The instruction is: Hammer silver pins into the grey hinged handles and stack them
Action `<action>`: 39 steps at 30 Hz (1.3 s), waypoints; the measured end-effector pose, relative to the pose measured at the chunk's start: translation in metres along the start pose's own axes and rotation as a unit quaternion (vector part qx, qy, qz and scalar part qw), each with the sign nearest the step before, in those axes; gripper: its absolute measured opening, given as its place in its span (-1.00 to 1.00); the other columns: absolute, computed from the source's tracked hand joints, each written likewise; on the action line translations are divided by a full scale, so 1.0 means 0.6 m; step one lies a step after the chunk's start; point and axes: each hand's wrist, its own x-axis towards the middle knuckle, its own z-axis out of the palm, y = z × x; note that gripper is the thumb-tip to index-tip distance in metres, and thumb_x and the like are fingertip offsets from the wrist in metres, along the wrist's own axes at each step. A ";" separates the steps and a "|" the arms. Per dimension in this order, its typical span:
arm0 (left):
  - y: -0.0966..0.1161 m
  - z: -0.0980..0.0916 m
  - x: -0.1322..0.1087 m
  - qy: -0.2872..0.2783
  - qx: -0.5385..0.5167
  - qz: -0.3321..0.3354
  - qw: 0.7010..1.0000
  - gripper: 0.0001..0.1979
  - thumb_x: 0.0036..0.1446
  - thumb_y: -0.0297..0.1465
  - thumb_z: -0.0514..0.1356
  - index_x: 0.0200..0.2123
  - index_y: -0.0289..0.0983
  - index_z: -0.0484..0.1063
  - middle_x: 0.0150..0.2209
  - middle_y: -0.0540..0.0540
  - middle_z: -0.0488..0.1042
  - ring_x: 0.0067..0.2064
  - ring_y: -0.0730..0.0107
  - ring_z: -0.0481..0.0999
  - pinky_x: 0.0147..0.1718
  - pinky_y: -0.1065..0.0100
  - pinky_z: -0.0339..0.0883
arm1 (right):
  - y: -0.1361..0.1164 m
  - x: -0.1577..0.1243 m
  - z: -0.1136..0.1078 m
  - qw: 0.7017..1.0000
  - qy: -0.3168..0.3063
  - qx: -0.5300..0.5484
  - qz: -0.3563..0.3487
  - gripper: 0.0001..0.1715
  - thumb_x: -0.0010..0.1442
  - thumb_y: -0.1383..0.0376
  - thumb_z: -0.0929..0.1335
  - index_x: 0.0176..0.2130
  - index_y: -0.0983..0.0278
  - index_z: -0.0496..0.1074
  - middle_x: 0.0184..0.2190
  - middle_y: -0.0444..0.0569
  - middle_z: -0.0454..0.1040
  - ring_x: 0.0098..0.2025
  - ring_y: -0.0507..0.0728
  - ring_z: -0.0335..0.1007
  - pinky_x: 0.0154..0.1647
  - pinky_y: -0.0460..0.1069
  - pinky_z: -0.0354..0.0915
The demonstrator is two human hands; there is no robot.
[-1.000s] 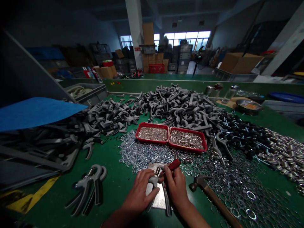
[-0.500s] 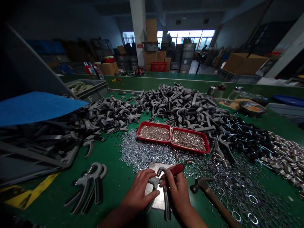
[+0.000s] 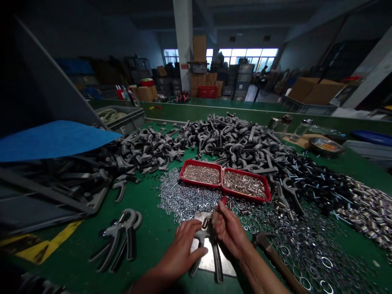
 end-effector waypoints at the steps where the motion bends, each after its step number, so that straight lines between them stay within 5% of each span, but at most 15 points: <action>1: 0.002 -0.001 -0.001 -0.001 0.000 -0.001 1.000 -0.55 0.11 -0.39 0.29 0.08 -0.20 0.33 0.18 -0.16 0.33 0.21 0.05 0.24 0.21 0.01 0.09 | -0.003 0.004 -0.005 1.000 0.006 0.014 -0.006 -0.48 0.18 -0.19 0.32 -0.34 0.20 0.36 -0.56 -0.12 0.48 -0.62 0.08 0.40 -0.64 -0.07 0.27; 5: 0.005 -0.004 -0.001 0.000 -0.006 -0.002 1.000 -0.56 0.10 -0.41 0.29 0.06 -0.21 0.33 0.18 -0.16 0.33 0.21 0.07 0.22 0.21 0.03 0.08 | 0.025 -0.017 -0.023 0.999 0.029 0.039 -0.017 -0.55 0.24 -0.13 0.33 -0.25 0.19 0.32 -0.48 -0.11 0.54 -0.55 0.09 0.48 -0.56 -0.05 0.36; 15: 0.004 -0.002 -0.001 0.008 -0.018 -0.002 1.000 -0.57 0.08 -0.42 0.31 0.03 -0.21 0.34 0.15 -0.14 0.33 0.19 0.12 0.24 0.20 0.09 0.10 | 0.067 -0.059 -0.024 0.982 0.048 -0.162 -0.086 -0.68 0.33 -0.03 0.27 -0.17 0.15 0.31 -0.32 0.01 0.62 -0.37 0.24 0.58 -0.36 0.08 0.44; 18: 0.000 0.001 -0.002 0.011 -0.015 -0.002 1.000 -0.55 0.08 -0.41 0.31 0.05 -0.18 0.33 0.15 -0.12 0.33 0.19 0.11 0.23 0.20 0.09 0.10 | 0.071 -0.064 -0.022 0.941 0.052 -0.301 -0.145 -0.67 0.36 0.00 0.23 -0.18 0.18 0.35 -0.33 0.06 0.62 -0.32 0.26 0.59 -0.29 0.09 0.44; 22: 0.004 0.002 -0.003 0.008 0.002 -0.003 1.000 -0.57 0.11 -0.43 0.25 0.07 -0.16 0.33 0.13 -0.12 0.34 0.17 0.10 0.25 0.19 0.06 0.10 | 0.061 -0.059 -0.005 0.837 0.021 -0.485 -0.252 -0.68 0.35 0.10 0.21 -0.24 0.23 0.43 -0.46 0.03 0.61 -0.45 0.23 0.58 -0.42 0.01 0.40; 24: 0.010 0.000 -0.002 0.008 0.018 -0.014 1.000 -0.56 0.12 -0.41 0.24 0.09 -0.17 0.32 0.13 -0.15 0.35 0.17 0.06 0.26 0.18 0.02 0.11 | 0.038 -0.047 0.009 0.823 0.003 -0.502 -0.265 -0.66 0.34 0.12 0.21 -0.24 0.25 0.46 -0.51 -0.05 0.61 -0.51 0.15 0.56 -0.48 -0.05 0.39; 27: 0.022 -0.002 0.000 0.015 0.040 -0.031 0.999 -0.58 0.15 -0.38 0.22 0.09 -0.19 0.32 0.13 -0.18 0.36 0.16 -0.01 0.27 0.15 -0.04 0.13 | -0.012 -0.032 0.030 0.825 0.019 -0.497 -0.268 -0.48 0.36 0.01 0.14 -0.31 0.25 0.49 -0.66 -0.19 0.55 -0.68 0.03 0.40 -0.68 -0.12 0.32; 30: 0.030 -0.002 0.001 0.021 0.050 -0.034 0.998 -0.61 0.15 -0.38 0.22 0.07 -0.20 0.35 0.10 -0.18 0.39 0.13 -0.01 0.29 0.13 -0.04 0.14 | -0.053 -0.023 0.032 0.921 0.028 -0.326 -0.210 -0.35 0.42 -0.05 0.00 -0.35 0.20 0.41 -0.83 -0.33 0.24 -0.84 0.01 -0.04 -0.86 -0.14 0.05; 32: 0.032 -0.002 -0.001 0.021 0.055 -0.034 0.998 -0.59 0.14 -0.36 0.24 0.08 -0.23 0.35 0.11 -0.20 0.38 0.14 -0.02 0.29 0.14 -0.04 0.14 | -0.057 -0.014 0.010 0.969 0.005 -0.210 -0.133 -0.37 0.41 -0.10 -0.01 -0.33 0.18 0.35 -0.80 -0.35 0.13 -0.82 0.00 -0.11 -0.83 -0.13 0.04; 35: 0.035 -0.008 -0.006 0.000 0.068 -0.030 0.997 -0.52 0.13 -0.34 0.27 0.12 -0.28 0.33 0.15 -0.24 0.36 0.17 -0.05 0.28 0.18 -0.05 0.12 | -0.035 0.003 -0.056 0.958 -0.018 -0.277 -0.072 -0.43 0.29 -0.18 0.18 -0.39 0.19 0.37 -0.72 -0.24 0.27 -0.72 0.05 0.15 -0.67 -0.05 0.22; 39: 0.043 -0.050 0.021 -0.018 0.102 0.042 0.994 -0.52 0.16 -0.25 0.30 0.12 -0.23 0.36 0.11 -0.20 0.42 0.14 0.00 0.34 0.14 0.01 0.20 | -0.015 0.020 -0.157 0.918 0.008 -0.387 -0.091 -0.63 0.09 -0.03 0.44 -0.30 0.22 0.48 -0.39 0.01 0.57 -0.34 0.27 0.49 -0.27 0.10 0.36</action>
